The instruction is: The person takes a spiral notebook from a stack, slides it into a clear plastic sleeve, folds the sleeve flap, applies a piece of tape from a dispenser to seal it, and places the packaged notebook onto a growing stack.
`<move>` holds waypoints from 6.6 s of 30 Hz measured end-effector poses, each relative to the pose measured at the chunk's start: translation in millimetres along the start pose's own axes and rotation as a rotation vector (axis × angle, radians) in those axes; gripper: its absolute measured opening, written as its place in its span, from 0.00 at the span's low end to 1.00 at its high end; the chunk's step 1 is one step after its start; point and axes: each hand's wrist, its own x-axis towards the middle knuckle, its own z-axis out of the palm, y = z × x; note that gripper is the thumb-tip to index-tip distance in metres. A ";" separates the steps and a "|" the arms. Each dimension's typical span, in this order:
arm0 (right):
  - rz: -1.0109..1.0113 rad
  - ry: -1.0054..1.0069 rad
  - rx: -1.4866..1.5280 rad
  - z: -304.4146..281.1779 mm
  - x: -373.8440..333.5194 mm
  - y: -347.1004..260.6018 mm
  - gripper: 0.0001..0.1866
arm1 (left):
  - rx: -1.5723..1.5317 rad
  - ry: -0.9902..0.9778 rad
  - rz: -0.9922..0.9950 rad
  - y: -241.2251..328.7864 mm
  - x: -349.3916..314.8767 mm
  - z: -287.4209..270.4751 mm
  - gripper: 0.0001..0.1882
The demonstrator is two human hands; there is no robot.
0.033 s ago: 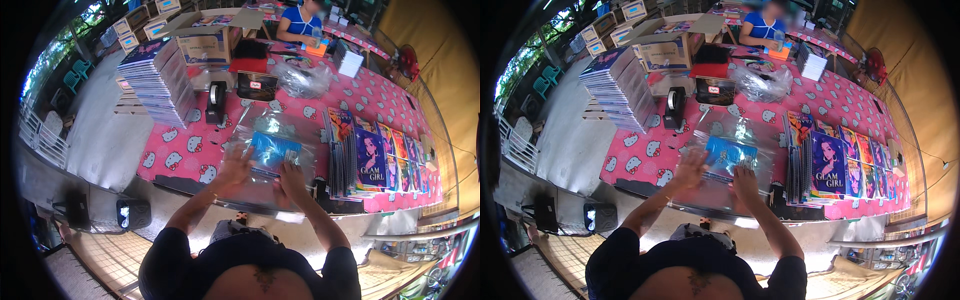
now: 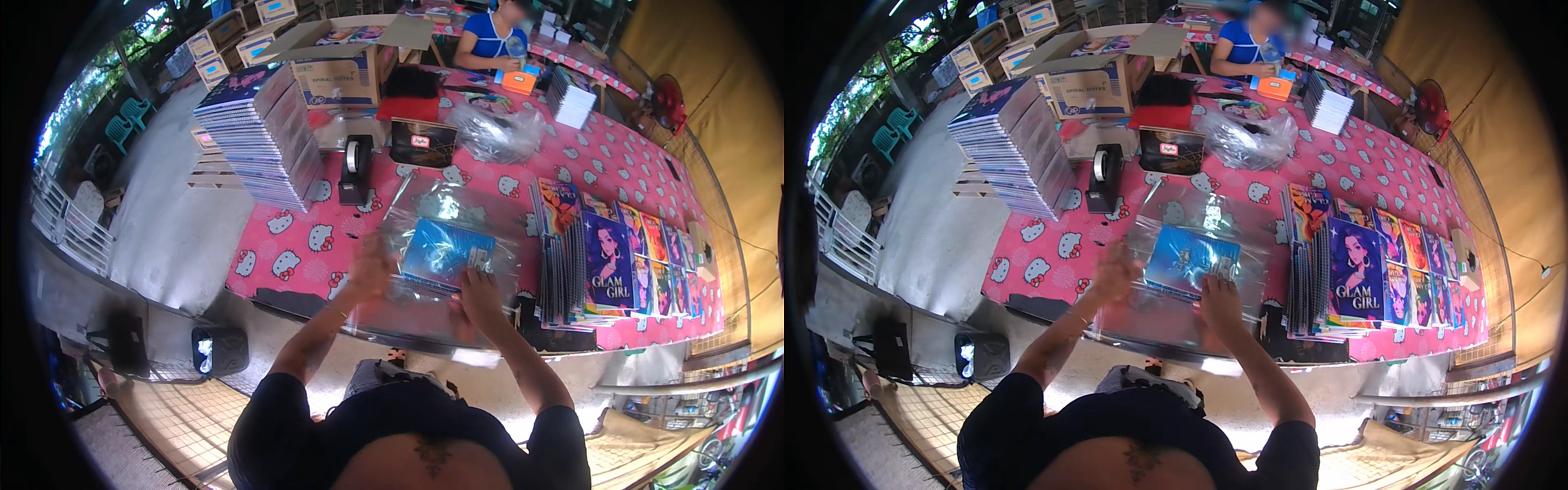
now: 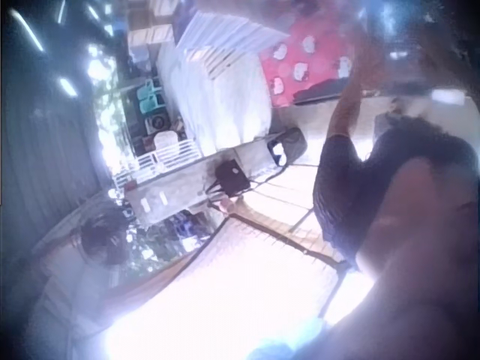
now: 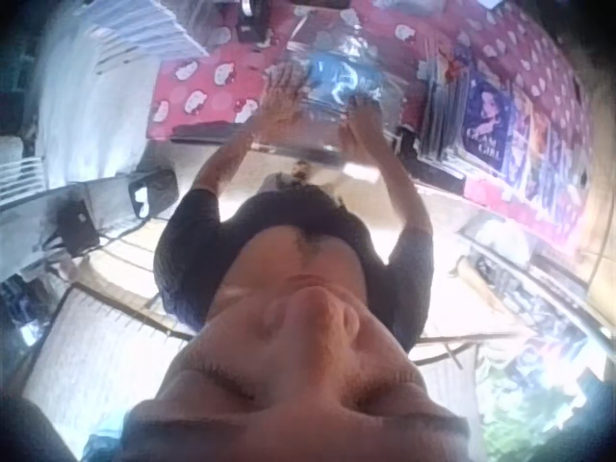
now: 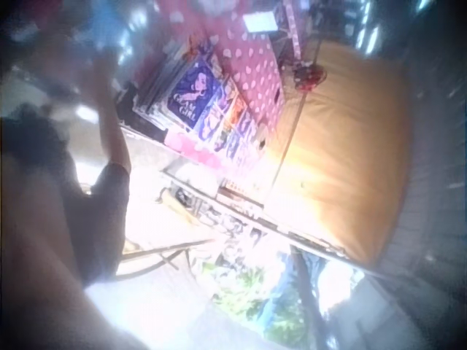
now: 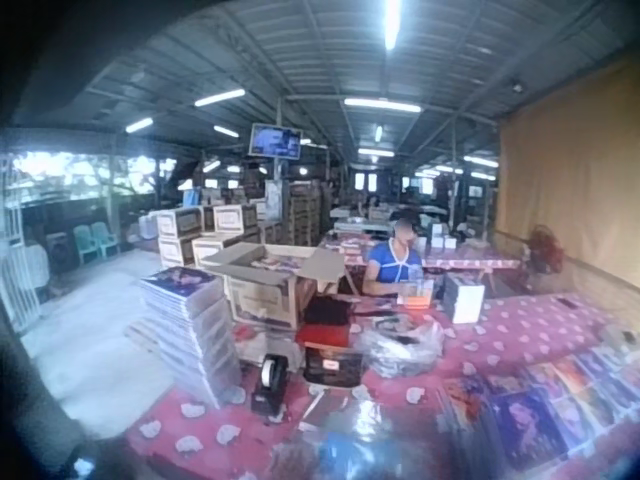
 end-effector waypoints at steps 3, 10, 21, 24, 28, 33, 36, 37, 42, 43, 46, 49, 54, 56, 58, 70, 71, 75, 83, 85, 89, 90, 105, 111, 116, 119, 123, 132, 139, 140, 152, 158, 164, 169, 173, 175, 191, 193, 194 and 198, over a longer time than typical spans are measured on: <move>-0.028 -0.029 -0.024 -6.4 2.2 -2.0 0.36 | -0.337 0.328 -0.328 -114.4 43.9 18.4 0.22; -0.012 0.006 0.019 -4.9 -0.9 -2.8 0.35 | -1.289 -0.114 -0.865 -173.6 137.8 -0.6 0.13; -0.029 0.103 0.103 -1.9 -8.3 4.7 0.34 | -0.168 0.141 -0.603 -152.1 92.6 19.6 0.11; -0.012 0.136 0.075 -1.8 -8.6 3.8 0.27 | -0.514 -0.086 -0.467 -101.0 88.9 -20.8 0.11; -0.022 0.157 0.098 -0.5 -10.5 8.1 0.27 | -0.932 -0.371 -0.338 83.0 65.7 -48.1 0.15; -0.047 0.191 0.126 6.3 -13.2 14.8 0.27 | -0.330 -0.610 -0.289 148.3 64.6 -30.9 0.21; -0.023 0.183 0.167 7.0 -16.9 15.2 0.27 | -0.209 -0.658 -0.274 145.3 58.9 -33.3 0.22; -0.002 0.191 0.216 6.2 -19.4 15.9 0.28 | -0.195 -0.643 -0.268 144.4 56.8 -35.0 0.23; 0.033 0.279 0.212 -5.3 -17.8 17.9 0.28 | -0.112 -0.391 -0.143 130.3 25.1 -17.3 0.22; 0.066 0.214 0.240 -4.3 -12.1 22.5 0.27 | -0.102 -0.379 -0.129 131.9 22.8 -19.5 0.22; 0.141 0.200 0.299 10.1 11.1 36.7 0.26 | -0.179 -0.376 -0.057 138.1 6.9 -36.0 0.19; 0.174 0.203 0.366 32.3 72.8 68.1 0.29 | -0.176 0.060 0.338 146.2 -17.1 -13.3 0.17; 0.311 -0.415 0.784 -5.1 117.5 142.9 0.40 | -0.332 0.215 0.482 128.0 -3.1 -56.2 0.14; 0.359 -0.499 1.098 -48.1 121.0 147.2 0.39 | -0.645 0.141 0.272 74.8 -0.3 -68.8 0.13; 0.424 -0.600 1.427 -74.8 116.8 148.4 0.38 | -1.112 -0.049 -0.107 41.9 21.8 -82.3 0.19; -0.367 0.050 0.767 -164.9 107.1 86.9 0.10 | -0.607 -0.054 0.418 27.1 104.4 -205.4 0.26; -0.345 0.024 0.787 -177.8 110.7 85.5 0.11 | -0.455 -0.135 0.494 19.4 113.8 -213.5 0.22; -0.323 -0.025 0.692 -196.6 119.2 82.8 0.12 | -1.271 0.030 -0.134 -24.0 144.8 -188.6 0.10; -0.327 0.255 0.253 -202.2 122.5 29.3 0.15 | -1.298 -0.180 -0.873 -152.7 140.0 -17.0 0.10; -0.346 0.329 0.303 -206.5 132.7 9.9 0.16 | -1.310 -0.148 -0.821 -159.8 138.9 -15.2 0.09; -0.353 0.319 0.325 -200.9 146.6 -23.0 0.17 | -1.447 0.274 -0.698 -147.9 121.7 17.6 0.05; -0.348 0.334 0.327 -197.6 147.7 -28.4 0.17 | -1.648 0.307 -0.743 -143.3 108.4 21.2 0.04; -0.184 0.130 0.280 -189.0 163.8 -57.2 0.18 | -0.362 0.168 -0.644 -148.8 85.7 17.9 0.08; -0.173 0.101 0.290 -188.4 165.1 -51.7 0.20 | -1.525 -0.046 -0.039 -80.9 101.7 -111.2 0.07; -0.171 0.030 0.383 -192.4 164.6 -52.6 0.23 | -1.391 -0.185 0.139 -23.1 123.8 -152.7 0.12; -0.179 -0.012 0.400 -196.6 160.3 -41.5 0.24 | -1.240 -0.118 0.281 -15.8 136.0 -172.6 0.11; -0.163 -0.141 0.196 -199.9 144.8 -12.1 0.23 | -1.270 -0.172 0.311 -21.7 153.2 -183.6 0.05; 0.050 0.433 0.591 -187.5 90.9 36.3 0.27 | -1.022 -0.069 0.354 16.6 155.8 -160.6 0.05; -0.320 0.113 0.732 -98.1 97.9 56.5 0.30 | -0.842 0.097 0.358 51.8 148.9 -143.8 0.05; -0.341 0.098 0.732 -92.3 98.6 57.8 0.28 | -0.792 0.109 0.381 55.9 149.5 -140.2 0.05; -0.082 0.244 1.206 -81.1 104.1 38.2 0.13 | -1.077 -0.018 0.068 68.8 152.1 -136.4 0.33; 0.218 0.149 1.225 -40.9 160.1 69.4 0.27 | -0.315 0.135 0.562 90.6 133.0 -210.9 0.13; 0.042 -0.248 1.521 -56.1 202.5 81.3 0.24 | -1.067 -0.306 0.111 45.8 147.8 -166.9 0.13; 0.009 -0.235 1.636 -64.0 182.2 83.4 0.22 | -1.451 0.165 -0.023 68.4 152.4 -185.9 0.17; -0.174 -0.233 1.575 -78.2 170.6 80.0 0.23 | -1.066 -0.172 -0.008 30.9 160.5 -143.5 0.35; -0.186 -0.174 1.519 -85.1 157.5 78.5 0.24 | -1.091 -0.626 -0.034 20.6 154.0 -137.5 0.44; -0.225 -0.020 0.783 -102.9 140.3 62.8 0.12 | -0.613 -0.138 0.198 51.1 113.2 -151.7 0.12; -0.122 -0.119 0.760 -108.9 148.6 59.1 0.14 | -0.458 -0.110 0.214 57.9 117.5 -142.7 0.24; -0.161 -0.057 0.621 -109.5 150.3 57.1 0.15 | -0.343 -0.129 0.201 61.9 119.5 -136.5 0.28; -0.140 -0.106 0.723 -98.1 159.0 69.6 0.23 | -0.479 -0.210 0.107 49.6 125.4 -131.0 0.36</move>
